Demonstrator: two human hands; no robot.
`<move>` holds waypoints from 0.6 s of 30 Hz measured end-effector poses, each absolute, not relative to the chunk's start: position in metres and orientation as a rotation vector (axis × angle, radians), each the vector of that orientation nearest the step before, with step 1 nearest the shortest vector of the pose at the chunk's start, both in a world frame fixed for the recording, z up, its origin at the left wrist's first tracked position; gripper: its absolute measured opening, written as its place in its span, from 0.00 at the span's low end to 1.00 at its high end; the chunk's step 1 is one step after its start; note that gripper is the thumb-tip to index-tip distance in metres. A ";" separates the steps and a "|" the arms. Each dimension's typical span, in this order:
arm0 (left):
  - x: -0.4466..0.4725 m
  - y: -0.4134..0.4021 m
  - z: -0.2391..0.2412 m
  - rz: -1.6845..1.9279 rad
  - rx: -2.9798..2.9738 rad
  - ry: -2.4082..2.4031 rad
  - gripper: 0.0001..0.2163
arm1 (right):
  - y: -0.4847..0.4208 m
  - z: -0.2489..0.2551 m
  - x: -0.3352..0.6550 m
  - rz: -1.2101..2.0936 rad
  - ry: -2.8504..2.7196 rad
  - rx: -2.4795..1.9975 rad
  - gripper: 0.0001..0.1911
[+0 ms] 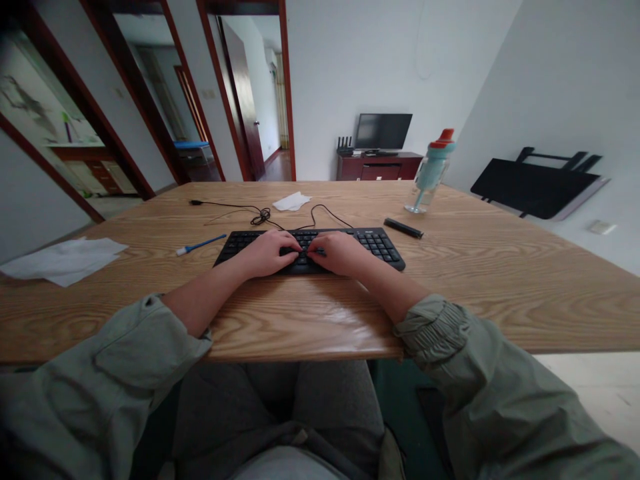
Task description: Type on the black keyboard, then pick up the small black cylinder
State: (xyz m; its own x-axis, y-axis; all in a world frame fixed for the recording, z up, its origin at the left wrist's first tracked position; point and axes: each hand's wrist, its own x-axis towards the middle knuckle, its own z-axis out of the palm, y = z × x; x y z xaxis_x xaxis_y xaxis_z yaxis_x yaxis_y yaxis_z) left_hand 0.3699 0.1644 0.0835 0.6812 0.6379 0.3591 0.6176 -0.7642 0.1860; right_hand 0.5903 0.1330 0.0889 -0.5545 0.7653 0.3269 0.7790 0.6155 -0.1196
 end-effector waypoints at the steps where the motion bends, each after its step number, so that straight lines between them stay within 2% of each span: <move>1: 0.370 0.164 0.084 0.628 2.845 1.032 0.12 | 0.133 0.089 0.590 -0.069 -2.499 -1.237 0.12; 18: 0.371 0.160 0.085 0.545 2.859 0.964 0.13 | 0.132 0.091 0.590 -0.075 -2.505 -1.273 0.13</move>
